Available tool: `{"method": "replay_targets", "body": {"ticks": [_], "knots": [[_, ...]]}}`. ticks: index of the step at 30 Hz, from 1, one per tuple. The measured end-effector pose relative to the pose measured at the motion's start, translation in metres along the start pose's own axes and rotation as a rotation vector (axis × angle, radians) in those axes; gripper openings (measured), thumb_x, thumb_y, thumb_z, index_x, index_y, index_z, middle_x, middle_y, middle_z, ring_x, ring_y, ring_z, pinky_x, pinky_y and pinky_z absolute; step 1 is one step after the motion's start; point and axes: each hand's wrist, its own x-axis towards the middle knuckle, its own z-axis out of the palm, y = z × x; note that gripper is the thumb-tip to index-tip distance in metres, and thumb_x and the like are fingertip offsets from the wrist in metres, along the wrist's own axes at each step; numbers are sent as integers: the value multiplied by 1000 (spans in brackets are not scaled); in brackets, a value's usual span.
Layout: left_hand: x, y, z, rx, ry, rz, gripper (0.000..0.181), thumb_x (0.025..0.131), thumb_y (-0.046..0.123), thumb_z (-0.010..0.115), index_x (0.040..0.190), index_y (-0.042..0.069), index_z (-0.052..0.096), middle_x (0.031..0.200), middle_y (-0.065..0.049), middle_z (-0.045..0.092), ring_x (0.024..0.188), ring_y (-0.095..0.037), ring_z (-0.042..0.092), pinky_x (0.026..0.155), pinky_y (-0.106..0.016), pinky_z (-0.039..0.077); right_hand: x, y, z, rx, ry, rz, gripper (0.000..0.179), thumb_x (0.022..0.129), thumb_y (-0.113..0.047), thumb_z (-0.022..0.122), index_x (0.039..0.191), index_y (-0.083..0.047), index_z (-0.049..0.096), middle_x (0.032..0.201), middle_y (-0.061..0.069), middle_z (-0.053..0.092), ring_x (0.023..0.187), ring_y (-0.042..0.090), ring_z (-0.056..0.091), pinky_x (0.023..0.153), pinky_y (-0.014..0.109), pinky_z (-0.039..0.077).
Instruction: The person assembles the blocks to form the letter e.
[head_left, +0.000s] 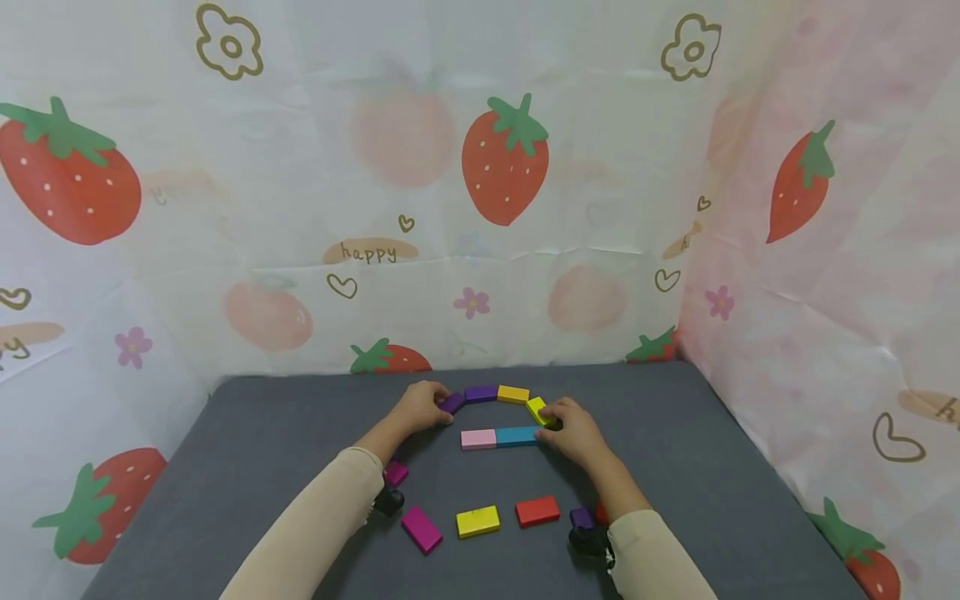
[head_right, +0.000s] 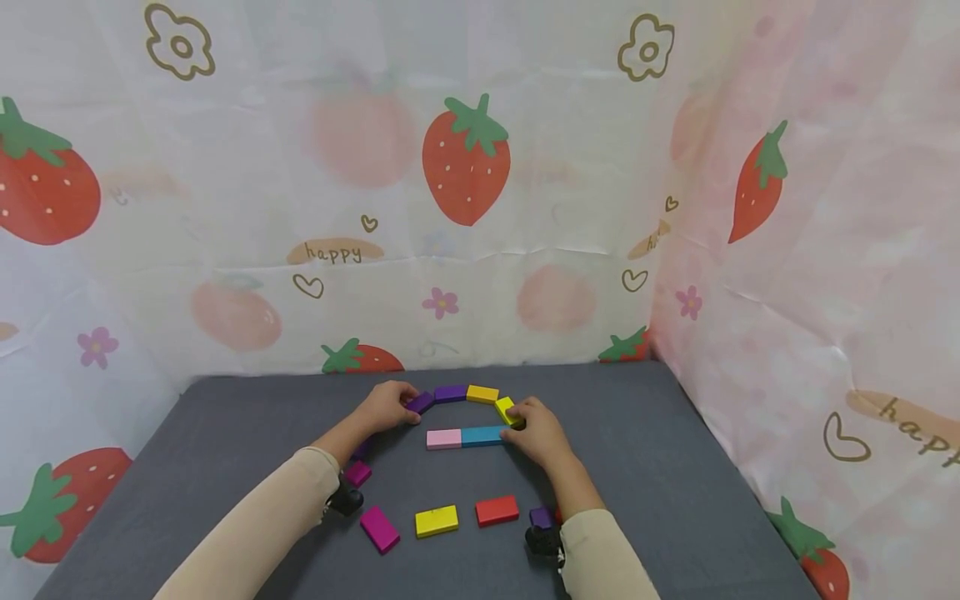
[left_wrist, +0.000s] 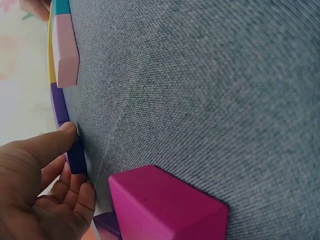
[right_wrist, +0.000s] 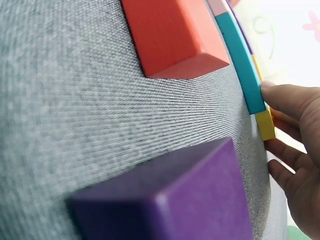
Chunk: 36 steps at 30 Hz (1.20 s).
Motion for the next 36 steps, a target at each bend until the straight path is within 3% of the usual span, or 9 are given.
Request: {"method": "replay_targets", "body": {"ticks": [26, 36], "knots": [[-3, 5, -4, 14, -1, 15, 45, 81, 14, 88, 118, -2, 71, 103, -11, 73, 92, -21, 65, 89, -40, 54, 0, -1, -3, 22, 0, 0, 39, 90, -17, 80, 126, -4, 71, 123, 8, 62, 114, 30, 61, 98, 50, 51], [-2, -2, -14, 45, -16, 50, 50, 82, 23, 87, 123, 0, 69, 113, -12, 72, 106, -25, 67, 97, -43, 53, -1, 0, 0, 41, -7, 12, 40, 91, -17, 80, 127, -4, 70, 122, 7, 62, 113, 29, 62, 97, 47, 53]]}}
